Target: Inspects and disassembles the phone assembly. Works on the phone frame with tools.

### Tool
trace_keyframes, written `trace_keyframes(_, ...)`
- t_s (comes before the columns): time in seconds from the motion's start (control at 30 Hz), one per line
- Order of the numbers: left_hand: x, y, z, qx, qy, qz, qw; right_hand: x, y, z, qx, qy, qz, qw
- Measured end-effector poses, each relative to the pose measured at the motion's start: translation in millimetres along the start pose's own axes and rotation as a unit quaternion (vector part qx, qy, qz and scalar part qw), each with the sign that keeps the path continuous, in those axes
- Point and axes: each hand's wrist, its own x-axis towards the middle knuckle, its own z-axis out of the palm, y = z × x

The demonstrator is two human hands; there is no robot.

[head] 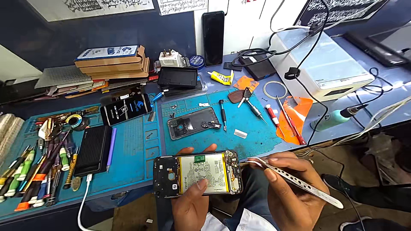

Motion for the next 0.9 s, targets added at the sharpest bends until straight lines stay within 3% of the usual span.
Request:
trace_keyframes(0.4, -5.5, 5.4, 9.0, 0.007, -0.009, -0.009, 1.000, 12.1, -12.3, -6.5, 0.134, -0.032, 0.072, 0.988)
trace_keyframes(0.63, -9.6, 10.0, 14.3, 0.010, -0.034, -0.019, 0.999, 29.0, -21.0, -19.6, 0.166, -0.122, 0.102, 0.973)
trace_keyframes(0.9, -10.8, 16.6, 17.1, 0.043, -0.057, -0.041, 0.997, 41.9, -29.4, -25.8, 0.122, -0.213, 0.096, 0.965)
